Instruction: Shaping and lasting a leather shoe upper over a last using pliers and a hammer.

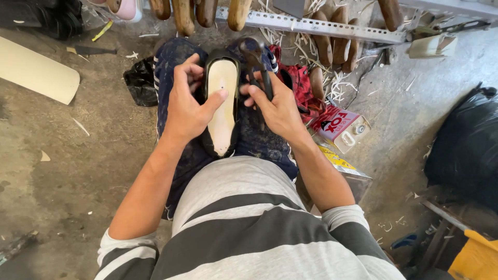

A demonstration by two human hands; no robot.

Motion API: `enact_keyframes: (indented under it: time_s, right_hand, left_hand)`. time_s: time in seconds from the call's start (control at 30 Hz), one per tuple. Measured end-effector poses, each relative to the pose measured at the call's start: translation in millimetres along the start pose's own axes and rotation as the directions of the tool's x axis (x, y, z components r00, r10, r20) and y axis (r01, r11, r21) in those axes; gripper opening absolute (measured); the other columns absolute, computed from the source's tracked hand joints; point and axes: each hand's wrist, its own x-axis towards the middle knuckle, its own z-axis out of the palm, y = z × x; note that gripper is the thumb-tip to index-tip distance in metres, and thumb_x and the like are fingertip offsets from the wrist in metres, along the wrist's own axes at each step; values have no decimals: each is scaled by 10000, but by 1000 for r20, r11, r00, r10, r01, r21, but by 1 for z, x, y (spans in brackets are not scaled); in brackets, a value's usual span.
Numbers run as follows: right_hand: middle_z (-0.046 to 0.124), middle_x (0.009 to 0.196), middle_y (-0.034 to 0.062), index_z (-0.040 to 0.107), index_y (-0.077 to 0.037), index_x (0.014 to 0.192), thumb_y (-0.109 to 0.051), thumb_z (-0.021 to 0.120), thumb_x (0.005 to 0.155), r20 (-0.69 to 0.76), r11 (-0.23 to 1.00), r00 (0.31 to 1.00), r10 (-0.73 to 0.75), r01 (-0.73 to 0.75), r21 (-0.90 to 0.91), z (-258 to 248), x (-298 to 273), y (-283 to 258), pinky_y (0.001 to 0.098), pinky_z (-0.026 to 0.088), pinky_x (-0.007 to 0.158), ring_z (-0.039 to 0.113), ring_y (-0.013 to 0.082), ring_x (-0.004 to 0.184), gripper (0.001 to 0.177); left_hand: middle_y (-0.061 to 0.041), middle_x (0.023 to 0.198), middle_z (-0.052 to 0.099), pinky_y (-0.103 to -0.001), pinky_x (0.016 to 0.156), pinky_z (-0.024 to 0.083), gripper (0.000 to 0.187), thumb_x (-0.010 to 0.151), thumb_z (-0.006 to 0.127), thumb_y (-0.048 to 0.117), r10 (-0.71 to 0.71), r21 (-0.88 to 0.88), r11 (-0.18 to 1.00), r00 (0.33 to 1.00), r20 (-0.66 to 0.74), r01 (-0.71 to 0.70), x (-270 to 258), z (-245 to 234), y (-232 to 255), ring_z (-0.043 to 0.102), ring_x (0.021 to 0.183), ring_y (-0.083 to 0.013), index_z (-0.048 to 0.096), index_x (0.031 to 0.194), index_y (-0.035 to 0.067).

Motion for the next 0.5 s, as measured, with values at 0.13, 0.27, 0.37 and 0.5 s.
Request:
enact_keyframes:
  time_s: [0.13,0.27,0.37,0.5]
  right_hand:
    - [748,981,170,569,30,1355,-86,607,1030,41,997,999,-28,25,77,-17,-34,-11,282,636,702,741,179,809,347]
    - [716,936,117,632,-29,1345,-129,699,959,49,972,998,-42,52,-231,-20,-77,-32,357,562,708,651,176,820,405]
    - [708,889,44,682,-96,1259,-249,620,984,113,926,993,28,16,-377,-13,-101,-59,321,522,755,645,151,798,321]
    - [728,988,5,629,-102,1324,-340,479,1051,240,882,966,95,30,-471,-2,-123,-86,319,502,885,677,159,916,392]
  left_hand:
    - [-259,1493,509,-487,1162,431,562,841,852,238,-153,50,987,987,49,151,13,4,-8,505,1378,-454,415,1155,77]
    - [-148,1427,601,-460,1067,477,714,771,850,265,-125,115,986,992,30,120,2,-2,18,625,1272,-320,391,1306,150]
    - [-207,1488,500,-463,1142,459,867,793,848,173,194,115,973,980,51,-199,-13,-15,50,553,1353,-368,348,1494,67]
    - [-189,1586,404,-484,1309,367,884,869,852,71,554,201,789,814,173,-580,-26,-23,55,407,1514,-354,299,1557,20]
